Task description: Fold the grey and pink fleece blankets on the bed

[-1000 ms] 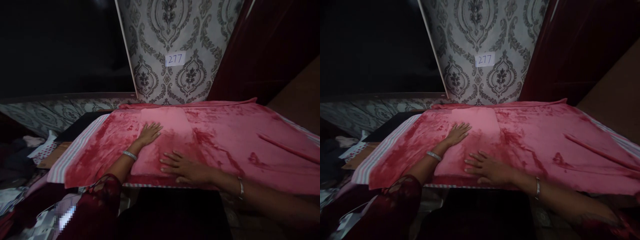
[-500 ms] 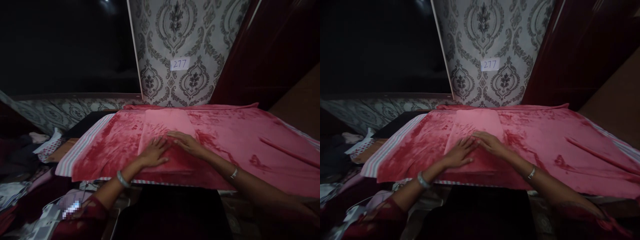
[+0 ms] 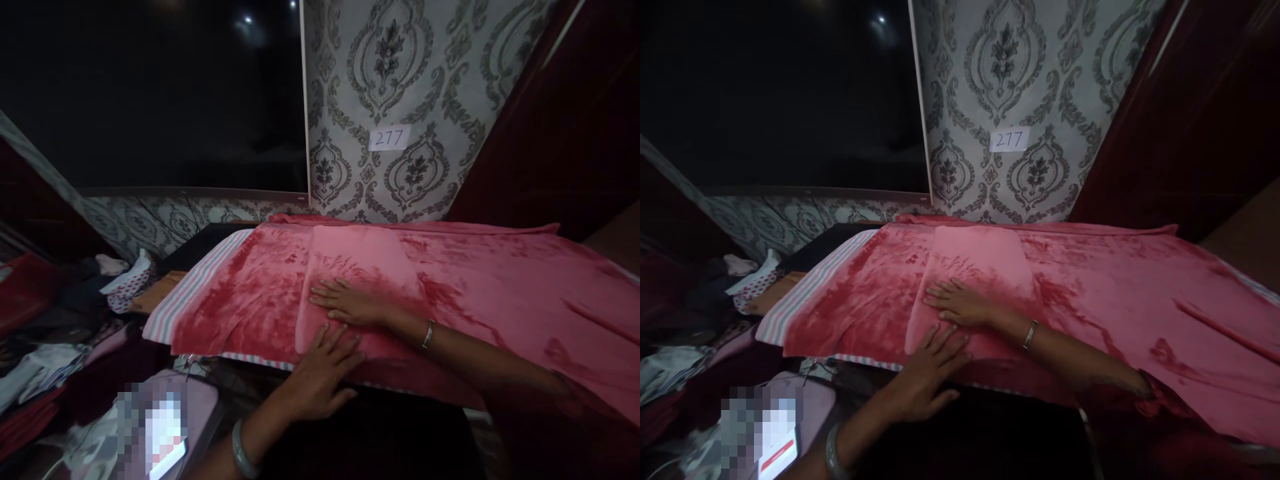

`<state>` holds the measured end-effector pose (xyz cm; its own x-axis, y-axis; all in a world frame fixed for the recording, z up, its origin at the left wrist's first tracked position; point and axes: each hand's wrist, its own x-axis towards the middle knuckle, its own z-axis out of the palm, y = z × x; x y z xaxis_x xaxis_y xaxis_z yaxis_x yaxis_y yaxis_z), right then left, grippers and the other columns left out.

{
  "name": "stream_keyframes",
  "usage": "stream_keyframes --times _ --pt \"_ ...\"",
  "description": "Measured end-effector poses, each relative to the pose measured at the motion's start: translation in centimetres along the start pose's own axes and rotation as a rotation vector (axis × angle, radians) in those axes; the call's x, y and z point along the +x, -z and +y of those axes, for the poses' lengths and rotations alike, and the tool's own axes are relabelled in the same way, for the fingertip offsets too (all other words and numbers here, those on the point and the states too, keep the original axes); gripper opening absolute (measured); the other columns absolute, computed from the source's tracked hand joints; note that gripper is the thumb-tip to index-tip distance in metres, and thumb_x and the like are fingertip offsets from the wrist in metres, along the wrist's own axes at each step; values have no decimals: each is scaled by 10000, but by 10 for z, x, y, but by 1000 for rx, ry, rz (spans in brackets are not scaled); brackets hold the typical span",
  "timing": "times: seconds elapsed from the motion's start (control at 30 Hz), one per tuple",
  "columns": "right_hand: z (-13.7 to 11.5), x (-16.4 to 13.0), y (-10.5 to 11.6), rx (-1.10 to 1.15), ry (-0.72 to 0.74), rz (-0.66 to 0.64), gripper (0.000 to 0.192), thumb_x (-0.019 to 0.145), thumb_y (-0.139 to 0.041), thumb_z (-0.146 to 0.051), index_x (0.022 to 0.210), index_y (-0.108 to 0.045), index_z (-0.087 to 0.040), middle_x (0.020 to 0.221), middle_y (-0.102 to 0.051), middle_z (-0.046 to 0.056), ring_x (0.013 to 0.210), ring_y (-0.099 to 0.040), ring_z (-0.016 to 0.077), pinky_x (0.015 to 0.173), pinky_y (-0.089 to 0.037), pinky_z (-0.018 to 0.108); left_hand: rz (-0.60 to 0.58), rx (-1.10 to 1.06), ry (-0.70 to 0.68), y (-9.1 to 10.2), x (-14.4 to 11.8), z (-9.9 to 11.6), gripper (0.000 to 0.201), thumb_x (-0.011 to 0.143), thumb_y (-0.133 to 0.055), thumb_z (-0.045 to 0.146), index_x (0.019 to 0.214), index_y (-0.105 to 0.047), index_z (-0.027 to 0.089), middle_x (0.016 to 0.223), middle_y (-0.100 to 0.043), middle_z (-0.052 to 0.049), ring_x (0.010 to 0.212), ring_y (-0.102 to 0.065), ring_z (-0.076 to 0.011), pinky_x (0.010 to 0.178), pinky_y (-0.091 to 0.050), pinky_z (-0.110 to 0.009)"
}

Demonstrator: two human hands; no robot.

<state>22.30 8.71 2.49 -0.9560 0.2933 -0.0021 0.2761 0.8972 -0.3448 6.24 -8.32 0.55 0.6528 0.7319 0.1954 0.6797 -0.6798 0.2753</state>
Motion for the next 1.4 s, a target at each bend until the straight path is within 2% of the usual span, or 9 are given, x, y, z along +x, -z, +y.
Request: stream_keyframes --times 0.1,0.2,0.33,0.43,0.53,0.7,0.9,1.2,1.4 --pt "-1 -4 7 29 35 28 563 1060 -313 -511 1582 -325 -301 1648 -276 34 1550 -123 218 1249 -34 521 209 -13 -46 2 -1 -5 411 931 -546 255 1338 -597 233 1412 -610 -102 1376 -502 -253 1214 -315 -517" --pt "9 11 20 -18 -53 117 555 1062 -291 -502 1579 -339 -307 1649 -273 38 1547 -143 220 1250 -69 513 398 65 75 3 7 -16 390 938 -499 200 1309 -621 209 1341 -652 -126 1337 -536 -260 1197 -338 -534" --pt "40 52 41 -144 -318 176 616 1046 -326 -489 1611 -262 -253 1673 -160 97 1551 -105 271 1231 -133 555 324 163 317 -2 22 -27 536 923 -562 294 1451 -518 211 1560 -445 -141 1479 -346 -347 1200 -238 -671" --pt "67 83 52 -228 -450 185 651 1041 -312 -507 1621 -224 -227 1678 -112 115 1553 -84 282 1225 -144 562 286 184 369 -14 24 -28 606 927 -572 386 1507 -451 253 1617 -356 -95 1509 -276 -361 1195 -221 -695" --pt "89 107 52 -273 -492 179 657 1042 -277 -526 1622 -221 -221 1679 -107 109 1555 -66 270 1227 -135 556 338 245 382 -31 21 -28 624 947 -533 418 1541 -392 289 1627 -337 -55 1510 -280 -343 1177 -300 -659" --pt "115 127 32 -289 -463 137 639 1042 -255 -526 1602 -286 -219 1672 -161 99 1547 -134 268 1222 -133 571 451 407 344 -57 19 -35 622 900 -567 449 1493 -472 289 1608 -376 -46 1489 -323 -331 1162 -339 -595" --pt "129 128 18 -281 -422 170 641 1046 -229 -537 1598 -299 -219 1672 -169 94 1542 -162 269 1221 -143 560 542 505 296 -66 21 -41 599 823 -599 370 1410 -564 262 1581 -422 -67 1507 -280 -313 1200 -235 -555" --pt "109 125 39 -90 -467 145 641 1040 -275 -493 1613 -249 -207 1677 -126 81 1553 -104 247 1235 -94 533 451 399 360 -51 21 -34 560 900 -562 325 1456 -520 277 1579 -426 -56 1458 -379 -332 1101 -416 -587" --pt "95 68 56 -48 -554 258 663 1037 -216 -526 1624 -216 -219 1669 -151 101 1549 -124 273 1224 -165 558 304 222 403 -31 18 -33 567 931 -551 320 1490 -482 256 1592 -403 -91 1488 -331 -339 1141 -381 -621"
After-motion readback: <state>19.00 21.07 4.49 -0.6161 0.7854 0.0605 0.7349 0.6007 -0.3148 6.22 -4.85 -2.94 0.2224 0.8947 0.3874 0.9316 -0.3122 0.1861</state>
